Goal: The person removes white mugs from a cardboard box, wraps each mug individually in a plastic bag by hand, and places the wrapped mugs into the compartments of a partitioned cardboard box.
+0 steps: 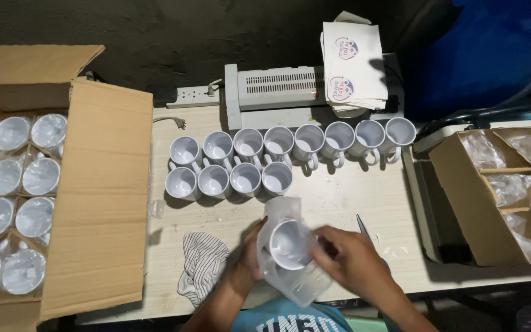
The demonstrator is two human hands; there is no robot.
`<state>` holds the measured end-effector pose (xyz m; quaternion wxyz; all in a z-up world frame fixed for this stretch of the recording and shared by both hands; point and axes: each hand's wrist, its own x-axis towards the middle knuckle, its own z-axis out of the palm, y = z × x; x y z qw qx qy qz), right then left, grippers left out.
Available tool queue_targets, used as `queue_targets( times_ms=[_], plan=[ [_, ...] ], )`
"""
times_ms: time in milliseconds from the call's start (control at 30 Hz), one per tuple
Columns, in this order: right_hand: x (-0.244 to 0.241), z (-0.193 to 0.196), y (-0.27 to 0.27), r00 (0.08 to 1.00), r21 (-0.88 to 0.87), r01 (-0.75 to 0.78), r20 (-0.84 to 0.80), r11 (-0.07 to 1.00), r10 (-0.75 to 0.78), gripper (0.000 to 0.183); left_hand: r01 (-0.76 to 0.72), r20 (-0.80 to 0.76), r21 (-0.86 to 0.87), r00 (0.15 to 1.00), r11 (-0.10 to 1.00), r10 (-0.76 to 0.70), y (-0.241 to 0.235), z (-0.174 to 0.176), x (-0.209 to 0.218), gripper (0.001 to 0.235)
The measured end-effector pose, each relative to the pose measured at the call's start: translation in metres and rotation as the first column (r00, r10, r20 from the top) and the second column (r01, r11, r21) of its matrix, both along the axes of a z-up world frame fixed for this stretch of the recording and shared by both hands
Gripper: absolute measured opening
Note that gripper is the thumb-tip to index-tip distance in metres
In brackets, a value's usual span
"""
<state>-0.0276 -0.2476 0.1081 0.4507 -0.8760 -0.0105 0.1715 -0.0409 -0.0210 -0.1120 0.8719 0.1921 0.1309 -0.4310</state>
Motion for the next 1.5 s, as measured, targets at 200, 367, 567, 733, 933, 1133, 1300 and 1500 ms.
queue_targets(
  times_ms=[200, 367, 567, 733, 933, 1133, 1300, 1500],
  plan=[
    [-0.017, -0.071, -0.079, 0.944, 0.612, 0.035, 0.238, 0.790, -0.227, 0.019, 0.013, 0.020, 0.037, 1.000, 0.999, -0.014, -0.005, 0.011, -0.017, 0.066],
    [-0.008, -0.029, -0.048, 0.945, 0.364, -0.110, 0.328, 0.925, -0.017, 0.112, 0.017, 0.047, 0.071, 0.999, 0.997, -0.020, -0.011, 0.036, -0.024, 0.067],
    [-0.017, -0.060, 0.008, 0.960, 0.424, -0.215, 0.256, 0.880, 0.111, 0.086, 0.029, 0.081, 0.114, 0.996, 0.993, -0.038, -0.017, 0.070, -0.028, 0.067],
    [-0.020, -0.101, 0.013, 0.937, 0.637, -0.282, 0.344, 0.718, 0.062, 0.022, 0.043, 0.107, 0.142, 0.993, 0.989, -0.059, -0.015, 0.086, -0.021, 0.067],
    [-0.033, -0.110, 0.033, 0.967, 0.793, -0.071, 0.204, 0.606, -0.154, 0.018, 0.046, 0.015, 0.097, 0.999, 0.994, -0.048, 0.001, 0.092, -0.025, 0.067],
    [-0.046, -0.025, 0.066, 0.513, 0.051, -0.553, 0.808, 0.832, 0.291, 0.042, -0.068, -0.103, -0.017, 0.993, 0.998, 0.066, 0.037, 0.094, -0.042, 0.068],
    [-0.056, 0.015, 0.111, 0.415, -0.233, -0.534, 0.765, 0.813, 0.492, 0.053, -0.195, -0.069, -0.038, 0.979, 0.980, 0.192, 0.081, 0.133, -0.051, 0.067],
    [-0.050, 0.000, 0.154, 0.476, -0.031, -0.497, 0.826, 0.867, 0.301, 0.054, -0.490, 0.268, 0.174, 0.858, 0.854, 0.438, 0.153, 0.188, -0.058, 0.066]
  ],
)
